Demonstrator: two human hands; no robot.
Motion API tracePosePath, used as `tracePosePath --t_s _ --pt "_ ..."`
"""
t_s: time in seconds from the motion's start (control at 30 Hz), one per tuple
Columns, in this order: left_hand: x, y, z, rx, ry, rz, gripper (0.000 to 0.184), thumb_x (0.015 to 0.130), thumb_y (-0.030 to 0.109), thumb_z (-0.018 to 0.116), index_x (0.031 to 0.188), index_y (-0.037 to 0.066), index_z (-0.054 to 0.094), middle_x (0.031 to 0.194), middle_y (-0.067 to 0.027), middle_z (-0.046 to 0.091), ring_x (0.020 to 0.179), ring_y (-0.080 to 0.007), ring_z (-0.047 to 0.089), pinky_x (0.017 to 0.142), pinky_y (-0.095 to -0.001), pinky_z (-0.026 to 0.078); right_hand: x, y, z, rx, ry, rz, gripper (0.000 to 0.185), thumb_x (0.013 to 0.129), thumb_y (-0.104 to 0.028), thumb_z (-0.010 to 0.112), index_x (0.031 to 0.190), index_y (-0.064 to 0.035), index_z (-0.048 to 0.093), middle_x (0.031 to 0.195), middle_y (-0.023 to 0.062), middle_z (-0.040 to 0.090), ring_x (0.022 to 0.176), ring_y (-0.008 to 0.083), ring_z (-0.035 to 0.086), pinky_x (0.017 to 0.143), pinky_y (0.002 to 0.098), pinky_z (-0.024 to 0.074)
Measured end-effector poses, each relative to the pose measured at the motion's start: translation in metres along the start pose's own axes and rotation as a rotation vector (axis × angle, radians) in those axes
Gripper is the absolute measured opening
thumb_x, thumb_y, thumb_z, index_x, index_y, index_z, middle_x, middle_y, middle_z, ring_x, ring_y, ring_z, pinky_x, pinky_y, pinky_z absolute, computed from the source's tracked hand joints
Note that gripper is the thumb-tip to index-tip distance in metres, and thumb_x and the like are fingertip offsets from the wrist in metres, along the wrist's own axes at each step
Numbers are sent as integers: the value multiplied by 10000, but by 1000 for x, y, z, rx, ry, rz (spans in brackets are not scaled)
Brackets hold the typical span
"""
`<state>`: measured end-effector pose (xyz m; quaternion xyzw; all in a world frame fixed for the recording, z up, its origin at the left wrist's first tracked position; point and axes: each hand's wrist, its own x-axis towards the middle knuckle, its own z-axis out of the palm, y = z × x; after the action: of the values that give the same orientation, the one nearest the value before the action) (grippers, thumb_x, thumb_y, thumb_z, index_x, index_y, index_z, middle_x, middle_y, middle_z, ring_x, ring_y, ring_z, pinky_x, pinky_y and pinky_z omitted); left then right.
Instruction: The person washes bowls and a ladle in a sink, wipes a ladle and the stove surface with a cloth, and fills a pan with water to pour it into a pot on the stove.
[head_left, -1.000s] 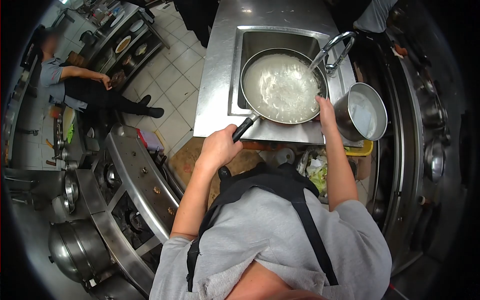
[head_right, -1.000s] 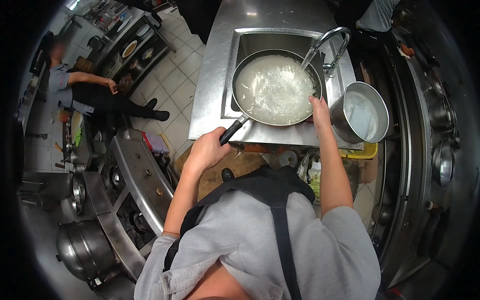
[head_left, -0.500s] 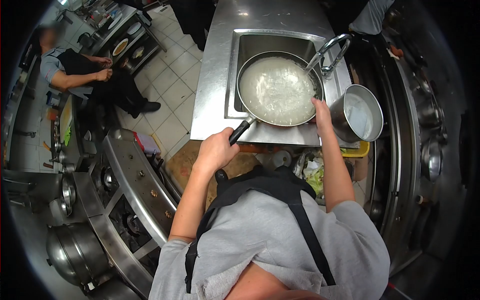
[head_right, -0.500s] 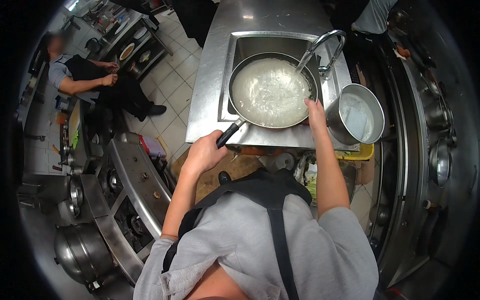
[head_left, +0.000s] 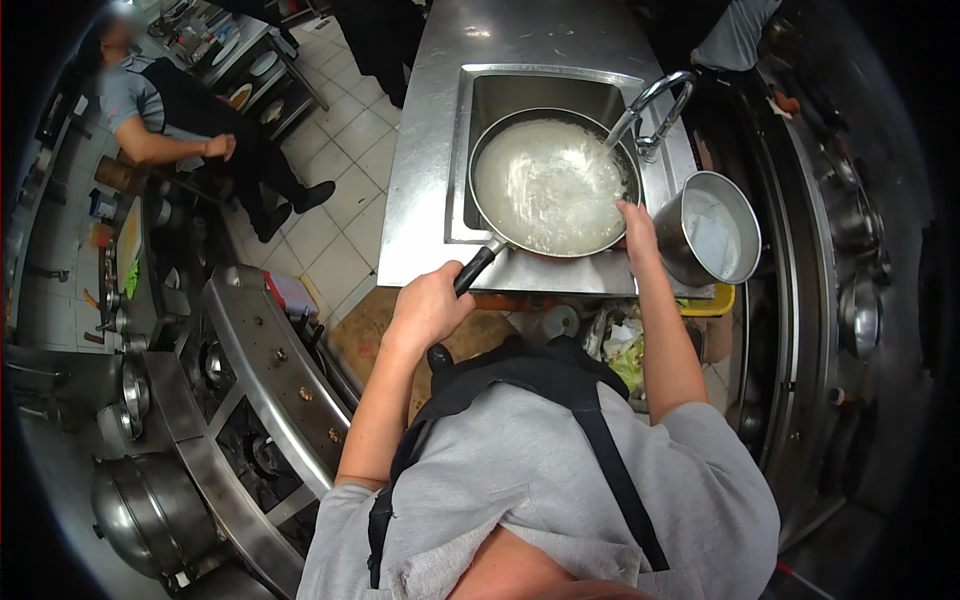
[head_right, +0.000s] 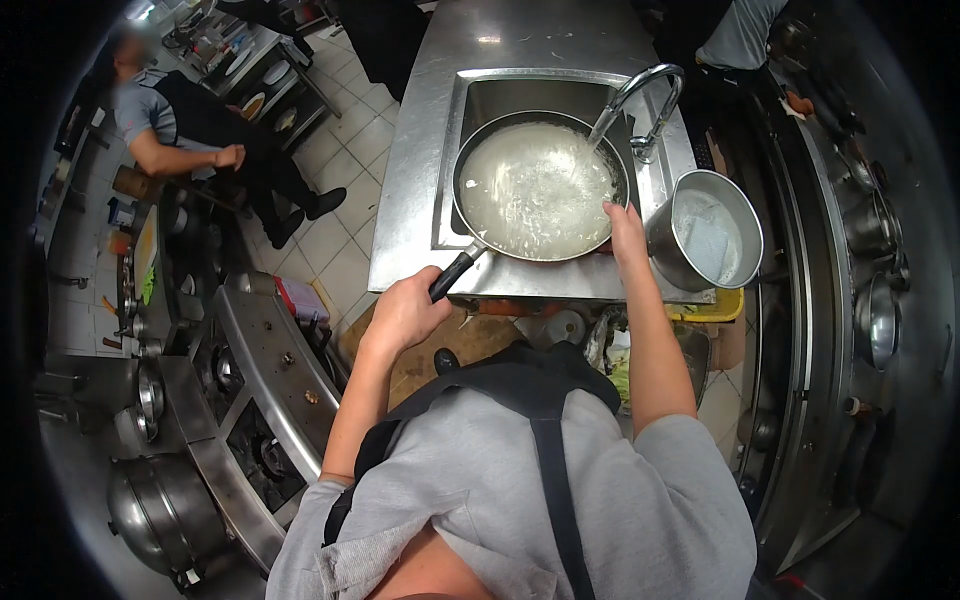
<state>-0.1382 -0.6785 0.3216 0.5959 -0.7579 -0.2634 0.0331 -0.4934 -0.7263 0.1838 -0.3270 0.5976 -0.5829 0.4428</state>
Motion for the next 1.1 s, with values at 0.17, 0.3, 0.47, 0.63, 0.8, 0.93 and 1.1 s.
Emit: tracePosePath --t_s 0.17,0.3,0.47,0.63,0.8,0.93,1.1 --pt "-2 4 -4 -3 -13 -11 254 766 185 615 945 5 605 826 -237 660 832 -403 646 773 -467 509 -7 -9 4 11 2 18 439 879 -352 594 1171 -28 544 1045 87 627 875 189 635 726 319 542" --pt "-1 1 -1 8 -16 -13 261 765 184 615 957 7 606 828 -236 662 832 -403 647 774 -467 509 -17 -24 10 39 21 100 453 882 -320 576 1204 -2 548 1084 100 630 946 194 611 818 316 492" --pt "-1 -2 1 -2 12 9 288 759 202 620 992 31 614 795 -224 654 803 -404 643 739 -469 505 -13 -15 8 -1 53 61 453 886 -279 555 1232 14 553 1138 110 629 1030 208 578 925 315 429" --pt "1 -4 2 3 4 14 290 759 205 620 993 33 613 795 -224 654 801 -406 642 739 -473 505 -14 -18 10 34 53 79 457 885 -283 560 1232 14 553 1147 109 626 1044 213 572 937 319 421" --pt "0 -3 4 18 28 15 279 761 204 619 981 31 609 796 -226 655 800 -410 641 741 -478 505 -11 -13 6 -7 43 60 449 883 -329 583 1200 -12 558 1088 90 626 959 195 603 823 314 477" --pt "-1 -4 5 25 31 23 262 768 201 616 966 29 602 792 -224 655 798 -409 642 740 -479 506 -11 -14 6 16 37 70 431 883 -365 605 1155 -33 561 1028 80 628 876 182 633 714 316 537" --pt "-2 -2 3 17 8 8 250 776 201 612 959 30 596 790 -219 658 797 -404 645 739 -475 507 -6 -8 4 20 30 90 472 891 -307 559 1233 18 558 1156 110 629 1051 199 576 936 308 421"
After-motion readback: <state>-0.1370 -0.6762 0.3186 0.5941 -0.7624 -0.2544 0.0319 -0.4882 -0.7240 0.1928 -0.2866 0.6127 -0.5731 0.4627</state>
